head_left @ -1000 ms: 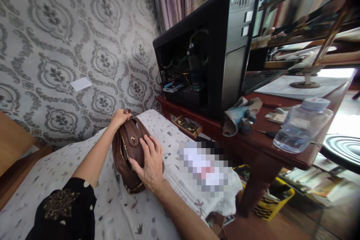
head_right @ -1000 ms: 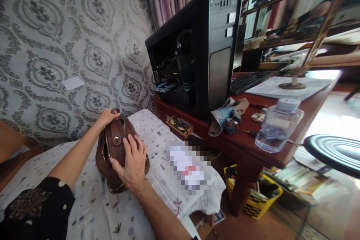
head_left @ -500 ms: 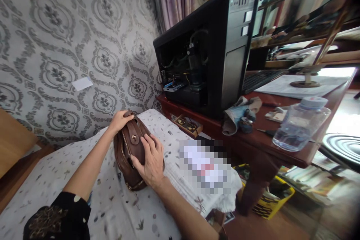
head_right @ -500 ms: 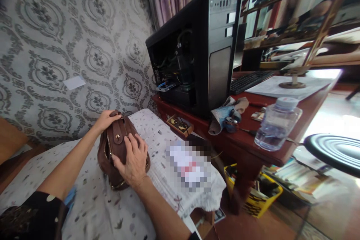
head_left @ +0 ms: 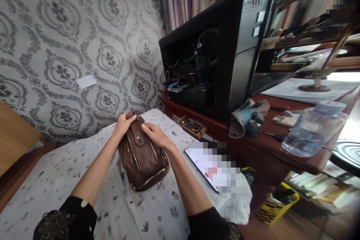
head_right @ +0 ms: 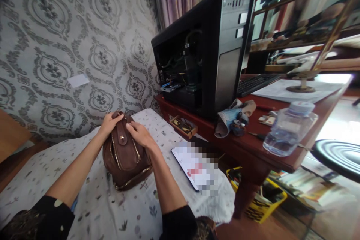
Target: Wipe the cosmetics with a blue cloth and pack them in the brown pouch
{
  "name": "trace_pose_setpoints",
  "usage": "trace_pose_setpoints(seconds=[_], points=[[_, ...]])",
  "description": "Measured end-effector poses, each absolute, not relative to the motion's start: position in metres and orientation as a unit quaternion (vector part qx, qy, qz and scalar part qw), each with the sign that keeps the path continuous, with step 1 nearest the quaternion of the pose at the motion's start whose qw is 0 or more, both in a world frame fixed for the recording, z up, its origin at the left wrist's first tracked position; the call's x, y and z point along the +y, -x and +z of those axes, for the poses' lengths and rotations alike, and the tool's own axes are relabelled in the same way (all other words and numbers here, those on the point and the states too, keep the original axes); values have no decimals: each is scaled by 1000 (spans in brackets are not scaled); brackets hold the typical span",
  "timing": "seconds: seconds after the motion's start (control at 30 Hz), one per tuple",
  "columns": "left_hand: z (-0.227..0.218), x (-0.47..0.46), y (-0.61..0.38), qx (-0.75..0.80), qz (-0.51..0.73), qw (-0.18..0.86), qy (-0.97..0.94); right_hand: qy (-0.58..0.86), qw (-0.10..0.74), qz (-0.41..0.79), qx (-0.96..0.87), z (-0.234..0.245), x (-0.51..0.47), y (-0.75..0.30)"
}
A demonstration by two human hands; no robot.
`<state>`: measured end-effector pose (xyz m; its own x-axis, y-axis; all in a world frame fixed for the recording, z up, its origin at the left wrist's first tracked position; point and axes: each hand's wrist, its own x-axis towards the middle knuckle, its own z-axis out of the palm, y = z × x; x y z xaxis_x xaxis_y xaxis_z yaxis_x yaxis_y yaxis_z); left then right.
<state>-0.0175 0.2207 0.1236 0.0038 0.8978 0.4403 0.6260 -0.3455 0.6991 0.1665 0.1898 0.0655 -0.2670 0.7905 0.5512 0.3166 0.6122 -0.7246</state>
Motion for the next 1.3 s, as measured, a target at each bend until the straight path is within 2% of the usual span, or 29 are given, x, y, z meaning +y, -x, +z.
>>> trace_pose_setpoints(seconds=[0.3, 0.87, 1.3], points=[[125, 218, 17, 550, 474, 188, -661, 380, 429, 209, -792, 62, 188, -167], [117, 214, 17, 542, 528, 260, -600, 397, 398, 197, -804, 70, 188, -167], [125, 193, 14, 537, 461, 197, -679, 427, 457, 193, -756, 74, 145, -166]])
